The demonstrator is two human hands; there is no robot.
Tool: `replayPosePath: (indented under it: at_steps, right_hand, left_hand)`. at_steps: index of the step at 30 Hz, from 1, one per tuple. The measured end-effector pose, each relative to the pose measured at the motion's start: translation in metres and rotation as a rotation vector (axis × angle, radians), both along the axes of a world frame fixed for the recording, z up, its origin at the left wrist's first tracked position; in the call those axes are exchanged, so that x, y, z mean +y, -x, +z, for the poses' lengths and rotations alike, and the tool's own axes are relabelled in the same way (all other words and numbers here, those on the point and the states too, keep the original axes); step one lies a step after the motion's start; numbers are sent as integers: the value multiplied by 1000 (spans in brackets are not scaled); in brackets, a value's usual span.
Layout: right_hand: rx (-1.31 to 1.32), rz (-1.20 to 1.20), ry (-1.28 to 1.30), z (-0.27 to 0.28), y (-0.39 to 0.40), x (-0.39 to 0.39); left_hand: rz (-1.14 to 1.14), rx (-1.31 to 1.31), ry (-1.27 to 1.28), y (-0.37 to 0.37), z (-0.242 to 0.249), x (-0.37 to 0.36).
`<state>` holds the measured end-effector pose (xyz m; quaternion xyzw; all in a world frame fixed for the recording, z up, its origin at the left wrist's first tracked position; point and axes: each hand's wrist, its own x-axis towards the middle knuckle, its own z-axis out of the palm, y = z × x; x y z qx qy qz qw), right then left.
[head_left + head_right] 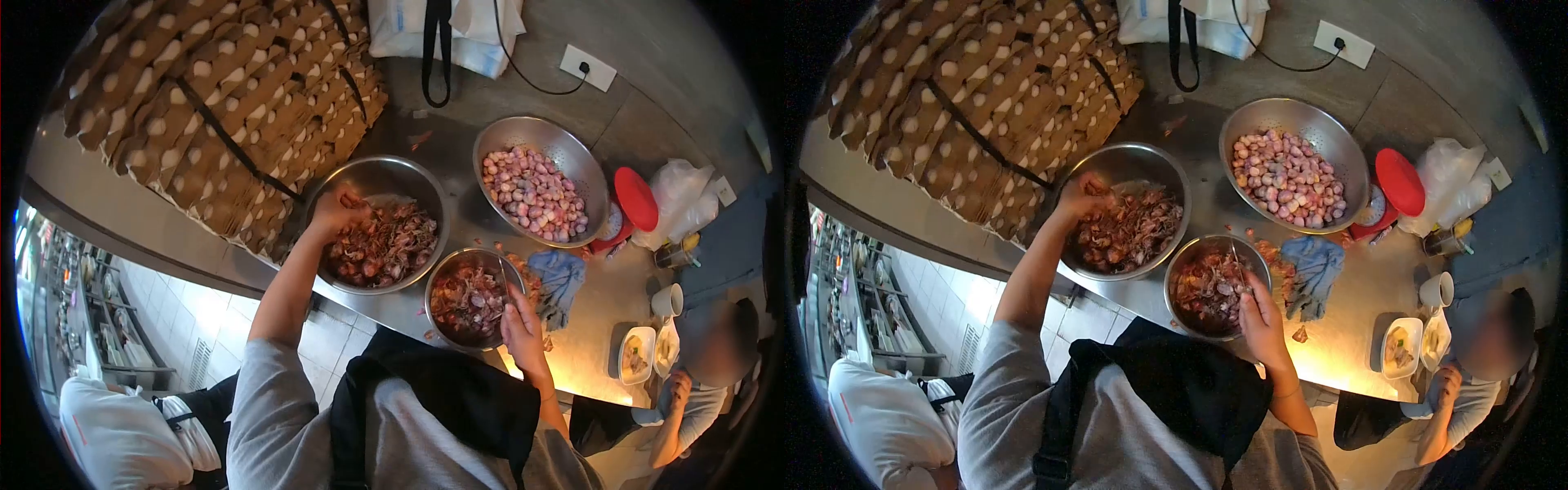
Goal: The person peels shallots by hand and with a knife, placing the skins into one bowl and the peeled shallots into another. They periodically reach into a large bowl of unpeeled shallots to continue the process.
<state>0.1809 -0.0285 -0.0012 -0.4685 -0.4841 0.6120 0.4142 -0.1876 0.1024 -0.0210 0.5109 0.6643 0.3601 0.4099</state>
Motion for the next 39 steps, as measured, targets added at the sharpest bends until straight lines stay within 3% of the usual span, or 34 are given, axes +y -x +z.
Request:
replayPosePath:
  at_steps: [6,9,12,14,17,18,20,22,23,24,25,27,28,30,32,35,38,39]
  right_hand:
    - [4,-19,-54,2,6,0]
    - [34,-81,-43,6,12,-2]
    - [33,-120,2,17,15,-8]
    - [7,-112,2,20,16,-8]
    - [9,-161,-14,24,22,-10]
    - [7,-172,-22,26,23,-10]
    - [-11,-187,-37,29,26,-11]
    - [-23,-207,-46,26,27,-14]
    - [-26,-220,-50,21,26,-14]
    - [-30,-234,-51,17,26,-16]
    - [-29,-243,-48,13,27,-16]
    - [-31,-265,-40,9,28,-19]
    - [-40,-257,-40,9,27,-22]
    - [-49,-247,-48,11,25,-25]
    - [-33,-263,-51,12,24,-20]
    - [9,-300,-17,12,25,-27]
    - [10,-251,-38,9,26,-29]
    - [22,-218,-18,11,27,-29]
  left_hand:
    - [55,-391,87,2,3,-1]
    - [-90,-634,225,-15,21,-8]
    - [-325,-775,134,-46,28,-18]
    - [-427,-575,133,-76,39,-28]
    - [-642,-551,-9,-121,35,-48]
    - [-701,-326,-94,-130,43,-53]
    - [-756,-243,-256,-141,35,-54]
    - [-742,-332,-163,-134,37,-38]
    - [-717,-162,-242,-122,40,-22]
    - [-596,-273,-211,-112,22,-1]
    - [-536,28,-326,-95,21,17]
    - [-496,549,-315,-53,-18,55]
    - [-598,739,-38,-39,-16,65]
    - [-584,795,113,-20,-47,77]
    - [-635,850,80,-17,-64,82]
    - [-558,730,60,-27,-51,75]
    - [-409,146,15,-46,-4,50]
    - [-453,-112,26,-56,13,35]
